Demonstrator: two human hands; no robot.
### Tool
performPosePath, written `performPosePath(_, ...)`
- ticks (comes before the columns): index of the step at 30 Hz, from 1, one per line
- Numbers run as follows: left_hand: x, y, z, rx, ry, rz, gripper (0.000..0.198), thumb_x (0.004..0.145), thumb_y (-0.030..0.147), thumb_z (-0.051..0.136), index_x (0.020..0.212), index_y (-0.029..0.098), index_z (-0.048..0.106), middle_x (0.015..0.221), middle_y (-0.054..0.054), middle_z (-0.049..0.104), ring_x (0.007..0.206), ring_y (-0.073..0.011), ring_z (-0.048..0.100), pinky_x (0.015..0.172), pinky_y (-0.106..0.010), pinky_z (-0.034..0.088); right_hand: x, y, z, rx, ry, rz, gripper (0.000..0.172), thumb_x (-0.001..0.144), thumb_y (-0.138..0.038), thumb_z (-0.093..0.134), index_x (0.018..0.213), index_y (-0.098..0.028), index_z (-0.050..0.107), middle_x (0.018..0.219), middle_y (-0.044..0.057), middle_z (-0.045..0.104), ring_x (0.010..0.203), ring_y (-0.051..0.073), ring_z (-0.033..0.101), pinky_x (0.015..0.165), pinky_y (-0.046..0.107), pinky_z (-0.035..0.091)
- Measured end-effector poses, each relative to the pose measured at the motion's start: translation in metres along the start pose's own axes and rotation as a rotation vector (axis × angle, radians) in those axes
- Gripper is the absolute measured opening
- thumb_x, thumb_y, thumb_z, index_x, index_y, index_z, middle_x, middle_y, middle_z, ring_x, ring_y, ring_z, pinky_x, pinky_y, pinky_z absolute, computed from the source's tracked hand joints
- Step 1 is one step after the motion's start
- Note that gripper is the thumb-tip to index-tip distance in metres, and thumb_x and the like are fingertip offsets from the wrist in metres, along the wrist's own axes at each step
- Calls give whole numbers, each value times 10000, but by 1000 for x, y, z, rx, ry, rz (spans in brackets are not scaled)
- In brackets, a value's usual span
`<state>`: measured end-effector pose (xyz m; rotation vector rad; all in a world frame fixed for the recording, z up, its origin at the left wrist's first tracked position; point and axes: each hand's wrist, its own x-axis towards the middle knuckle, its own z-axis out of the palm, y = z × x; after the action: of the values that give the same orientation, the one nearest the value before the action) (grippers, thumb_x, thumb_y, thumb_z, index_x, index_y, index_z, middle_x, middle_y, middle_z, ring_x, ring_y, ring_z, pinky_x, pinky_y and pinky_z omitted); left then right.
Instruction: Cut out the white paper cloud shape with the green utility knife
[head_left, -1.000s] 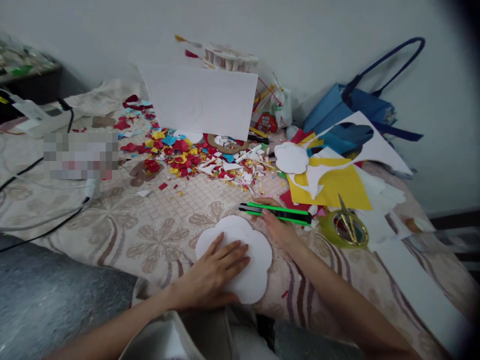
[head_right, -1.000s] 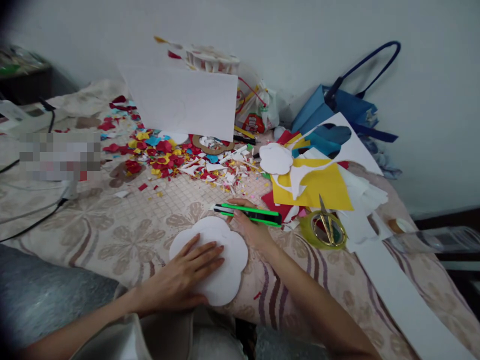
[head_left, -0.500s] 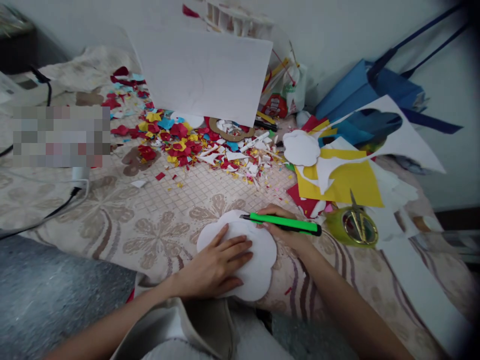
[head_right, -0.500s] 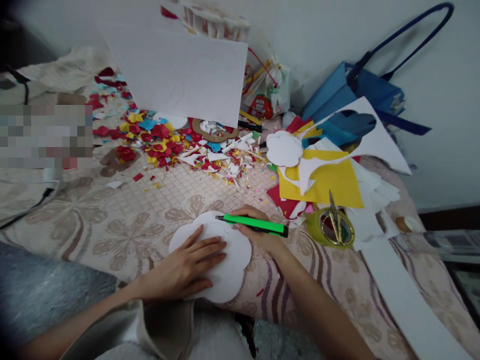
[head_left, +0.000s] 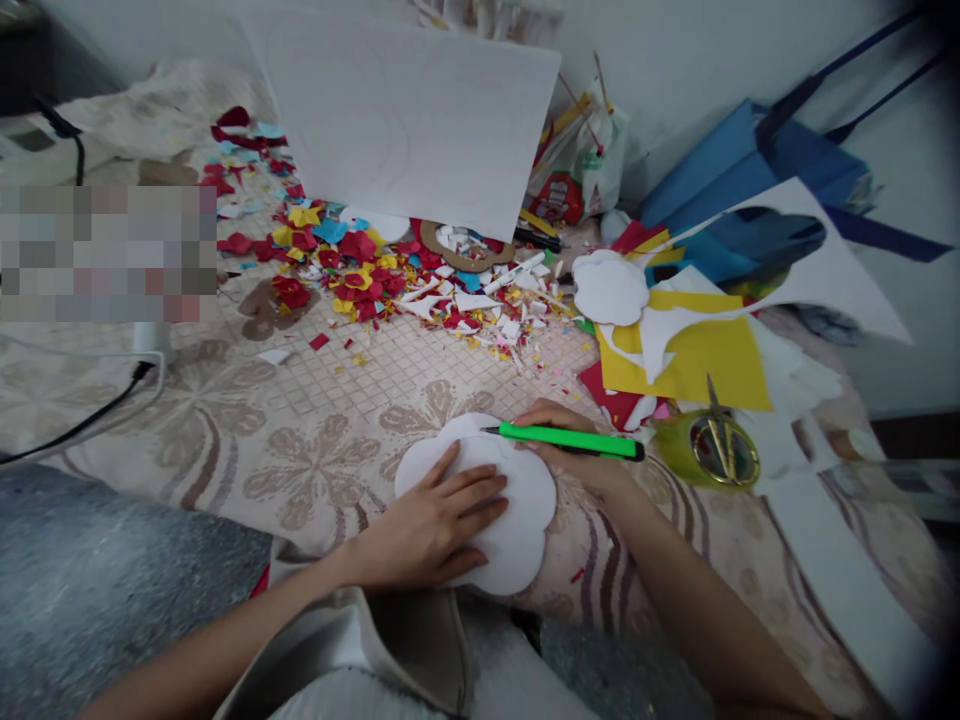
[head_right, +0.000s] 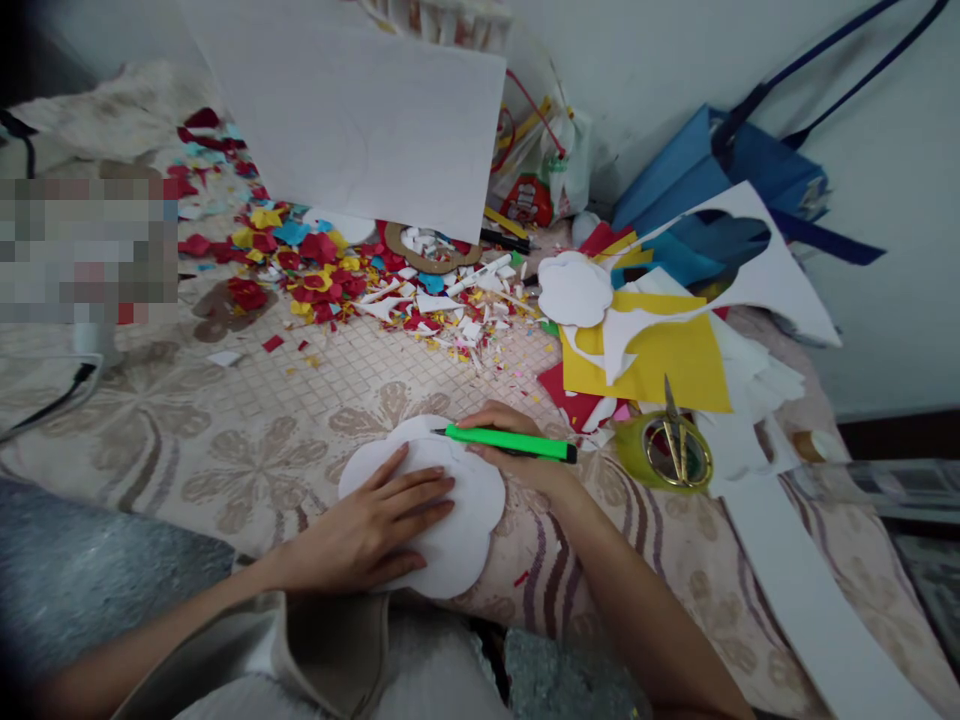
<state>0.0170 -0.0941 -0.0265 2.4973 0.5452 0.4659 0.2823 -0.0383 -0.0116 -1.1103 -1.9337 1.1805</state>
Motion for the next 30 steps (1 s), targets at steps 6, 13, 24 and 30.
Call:
performPosePath(6, 0, 0, 0, -4, 14, 8, 512, 968, 362, 588, 1433, 170, 498, 1485, -134, 521, 1440, -283, 406, 1250, -560, 27, 8, -6, -3, 9, -6, 14, 231, 979, -358, 600, 1119, -183, 654, 1142, 75, 667, 963, 178, 660, 855, 379, 575)
performPosePath(13, 0, 0, -1, -1, 10, 12, 512, 965, 354, 597, 1427, 155, 502, 1494, -139, 510, 1437, -289, 409, 1249, -557, 11, 17, -16, -7, 34, 49, 69, 270, 997, -347, 567, 1219, -201, 620, 1260, 93, 622, 1049, 199, 644, 897, 400, 567)
performPosePath(24, 0, 2, 0, 6, 25, -1, 522, 961, 339, 594, 1444, 171, 487, 1477, -131, 531, 1436, -280, 411, 1250, -554, 23, 26, -24, -15, 27, 80, 72, 275, 995, -347, 571, 1218, -195, 619, 1250, 90, 625, 1050, 203, 646, 892, 400, 568)
performPosePath(30, 0, 3, 2, 19, 19, -16, 515, 964, 333, 588, 1436, 155, 487, 1496, -127, 512, 1439, -277, 405, 1251, -547, 0, -1, -23, -5, -4, 116, 43, 245, 983, -363, 591, 1161, -203, 645, 1205, 83, 650, 1018, 191, 652, 890, 390, 565)
